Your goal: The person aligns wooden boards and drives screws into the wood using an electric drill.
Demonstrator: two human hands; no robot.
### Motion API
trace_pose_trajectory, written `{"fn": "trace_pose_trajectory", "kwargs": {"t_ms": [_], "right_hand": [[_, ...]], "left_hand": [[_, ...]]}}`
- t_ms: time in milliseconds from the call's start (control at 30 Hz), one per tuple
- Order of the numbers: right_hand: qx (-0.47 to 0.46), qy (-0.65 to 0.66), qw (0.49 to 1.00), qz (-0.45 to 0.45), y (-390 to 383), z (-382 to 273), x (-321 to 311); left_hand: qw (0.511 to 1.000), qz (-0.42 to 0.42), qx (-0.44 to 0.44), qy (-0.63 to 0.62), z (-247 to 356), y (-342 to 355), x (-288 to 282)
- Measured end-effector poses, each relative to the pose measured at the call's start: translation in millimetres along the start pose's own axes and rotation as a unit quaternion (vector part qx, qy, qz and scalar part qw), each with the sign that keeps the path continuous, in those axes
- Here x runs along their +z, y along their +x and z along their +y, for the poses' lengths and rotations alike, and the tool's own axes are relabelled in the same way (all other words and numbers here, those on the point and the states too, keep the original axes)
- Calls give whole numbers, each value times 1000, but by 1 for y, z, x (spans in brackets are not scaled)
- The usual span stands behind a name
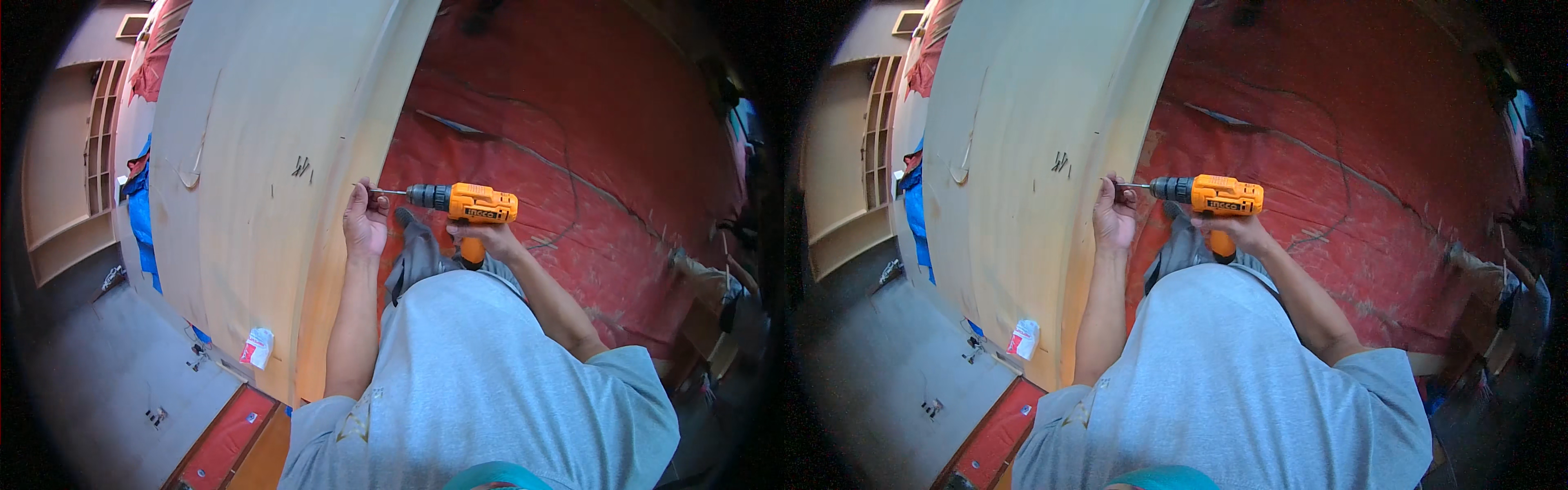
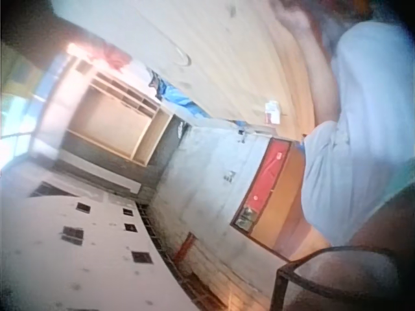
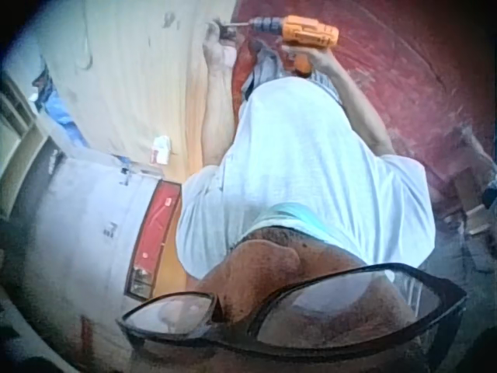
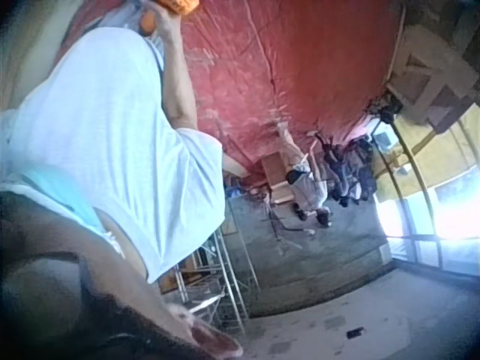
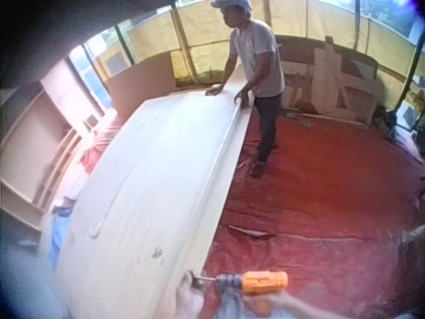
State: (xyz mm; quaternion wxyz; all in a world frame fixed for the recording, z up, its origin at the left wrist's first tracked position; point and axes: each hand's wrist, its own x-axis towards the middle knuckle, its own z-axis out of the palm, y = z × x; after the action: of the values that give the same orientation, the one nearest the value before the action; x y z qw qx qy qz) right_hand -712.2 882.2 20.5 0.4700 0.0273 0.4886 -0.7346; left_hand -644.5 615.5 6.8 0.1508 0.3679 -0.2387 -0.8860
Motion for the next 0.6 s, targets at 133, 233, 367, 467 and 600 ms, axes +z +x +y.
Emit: {"fn": "trace_pose_trajectory", "kwargs": {"t_ms": [133,233,367,467,600], "right_hand": [[7,-4,1000,16,1,10,-8],[2,-28,999,27,-1,8,-6],[-57,-58,997,5,10,22,-13],[3,-1,1000,20,18,32,-15],[50,98,993,37,52,36,-16]], "left_hand": [[1000,-26,3,3,-15,8,2],[1000,-16,3,6,-22,16,3],[1000,10,-15,21,-32,27,4],[998,26,-24,54,-38,40,-2],[992,17,-54,111,-32,65,-10]]}}
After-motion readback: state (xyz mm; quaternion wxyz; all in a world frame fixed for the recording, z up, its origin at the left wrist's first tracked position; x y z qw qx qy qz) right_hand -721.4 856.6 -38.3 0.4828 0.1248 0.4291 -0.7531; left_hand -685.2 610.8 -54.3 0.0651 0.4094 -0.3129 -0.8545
